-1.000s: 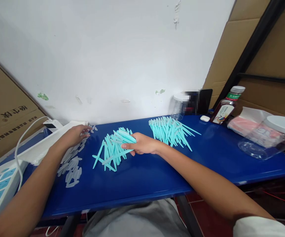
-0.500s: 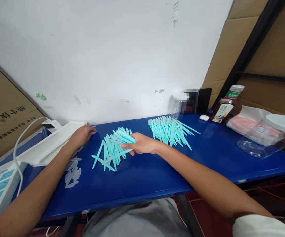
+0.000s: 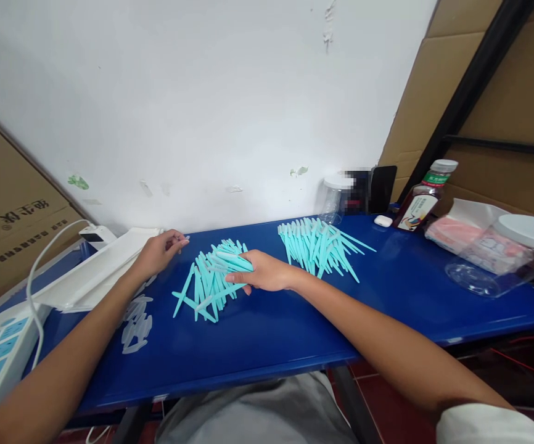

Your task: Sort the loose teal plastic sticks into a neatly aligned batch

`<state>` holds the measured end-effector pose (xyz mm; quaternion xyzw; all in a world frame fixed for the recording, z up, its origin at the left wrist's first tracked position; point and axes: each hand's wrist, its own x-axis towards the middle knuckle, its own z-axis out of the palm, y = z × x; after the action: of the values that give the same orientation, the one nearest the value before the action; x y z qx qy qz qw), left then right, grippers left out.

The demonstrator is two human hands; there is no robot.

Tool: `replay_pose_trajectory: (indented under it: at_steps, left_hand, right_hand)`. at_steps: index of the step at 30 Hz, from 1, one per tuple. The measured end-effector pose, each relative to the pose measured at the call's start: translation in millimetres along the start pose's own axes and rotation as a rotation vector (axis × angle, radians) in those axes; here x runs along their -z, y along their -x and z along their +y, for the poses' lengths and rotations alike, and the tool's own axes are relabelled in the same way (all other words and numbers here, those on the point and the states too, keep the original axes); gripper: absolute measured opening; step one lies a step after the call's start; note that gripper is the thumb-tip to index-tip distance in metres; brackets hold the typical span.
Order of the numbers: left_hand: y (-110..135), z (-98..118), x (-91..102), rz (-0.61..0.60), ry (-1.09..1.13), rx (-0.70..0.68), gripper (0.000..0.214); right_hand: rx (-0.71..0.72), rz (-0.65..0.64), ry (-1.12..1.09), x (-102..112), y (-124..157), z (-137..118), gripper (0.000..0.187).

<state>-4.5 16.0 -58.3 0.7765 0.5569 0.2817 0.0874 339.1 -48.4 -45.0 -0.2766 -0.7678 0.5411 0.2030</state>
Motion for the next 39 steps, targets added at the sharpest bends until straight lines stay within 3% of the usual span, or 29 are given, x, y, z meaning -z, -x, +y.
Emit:
replay_pose_trajectory:
  at_steps: [6,10,25,32,39]
  left_hand:
    - [13.1,62.0,-2.7,-0.089,0.489,-0.042,0.042]
    - [21.5,84.6,-3.3,-0.056,0.622,-0.041,0.036]
    - [29.1,100.5,-9.1,0.072,0.589,-0.115,0.021]
    - [30.4,102.5,-11.6,0.068,0.709,-0.059,0.023]
    - [30.3,103.6,-6.9,0.110,0.501,-0.174,0.019]
  right_hand:
    - [0.038,-0.015,0.013,-0.7,-1.2,2.2,0.048]
    - [0.038,-0.018,0.011,-0.9,-1.7,3.6,0.047]
    - [0.060,-0.052,0.048,-2.2,-1.9,3.4,0.043]
    - [0.085,-0.060,0.027,-3.6,-3.4,5.1,0.041]
    - [0.089,-0.052,0.024,-2.0,-1.6,2.4,0.041]
